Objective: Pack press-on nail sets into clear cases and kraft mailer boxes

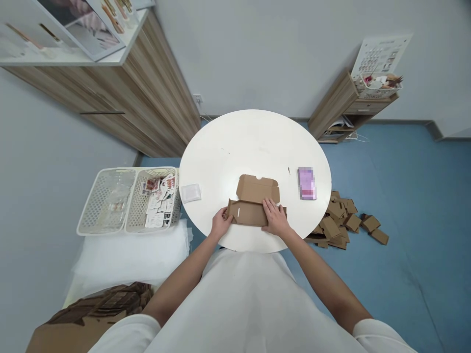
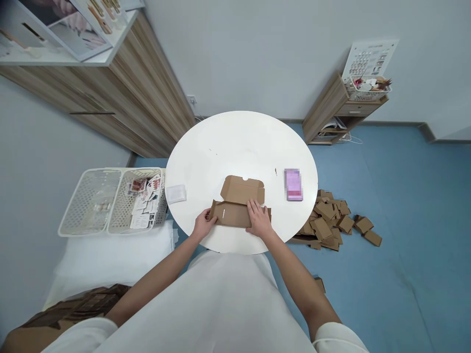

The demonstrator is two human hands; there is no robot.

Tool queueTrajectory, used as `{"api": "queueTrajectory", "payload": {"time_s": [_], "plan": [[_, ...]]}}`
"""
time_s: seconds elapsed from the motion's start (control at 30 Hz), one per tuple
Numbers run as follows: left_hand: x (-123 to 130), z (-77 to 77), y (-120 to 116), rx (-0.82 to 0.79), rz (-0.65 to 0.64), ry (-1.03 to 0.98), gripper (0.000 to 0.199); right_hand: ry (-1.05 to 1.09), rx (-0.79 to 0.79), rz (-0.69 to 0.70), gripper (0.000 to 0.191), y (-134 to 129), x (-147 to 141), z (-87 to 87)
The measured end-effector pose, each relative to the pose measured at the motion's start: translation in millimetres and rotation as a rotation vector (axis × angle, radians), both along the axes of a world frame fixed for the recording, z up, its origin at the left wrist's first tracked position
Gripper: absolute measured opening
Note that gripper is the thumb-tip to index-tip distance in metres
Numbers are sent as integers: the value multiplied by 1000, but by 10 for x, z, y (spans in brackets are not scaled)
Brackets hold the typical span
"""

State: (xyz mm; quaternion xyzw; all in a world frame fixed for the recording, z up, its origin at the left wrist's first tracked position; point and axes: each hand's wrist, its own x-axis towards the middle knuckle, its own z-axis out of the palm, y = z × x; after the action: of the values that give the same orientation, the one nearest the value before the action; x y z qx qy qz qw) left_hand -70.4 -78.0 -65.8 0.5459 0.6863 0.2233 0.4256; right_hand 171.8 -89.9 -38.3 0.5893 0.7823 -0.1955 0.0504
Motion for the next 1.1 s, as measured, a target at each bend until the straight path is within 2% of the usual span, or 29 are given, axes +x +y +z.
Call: {"api": "queueTrajectory", "payload": {"time_s": [0.17,0.27,0.43,0.67,0.77,1.1], "plan": [[65,104,-9,96,2,88,30,19,-8,-25,109,3,-49,-14],[151,161,-61,150,-84,63,30,23,-6,-15,108,0,-84,-34],[260,223,-123,166,-151,66,50,26,7,-40,110,-4,-142,-40],[236,204,45,12,-130,150,30,71,16,8,113,-16,-136,-44],[220,185,109,-47,-176,179,25,75,13,21,114,-10,-128,-52],[157,146,233,-103,-306,222,18,34,-5,65,119,29,-111,-21]]}}
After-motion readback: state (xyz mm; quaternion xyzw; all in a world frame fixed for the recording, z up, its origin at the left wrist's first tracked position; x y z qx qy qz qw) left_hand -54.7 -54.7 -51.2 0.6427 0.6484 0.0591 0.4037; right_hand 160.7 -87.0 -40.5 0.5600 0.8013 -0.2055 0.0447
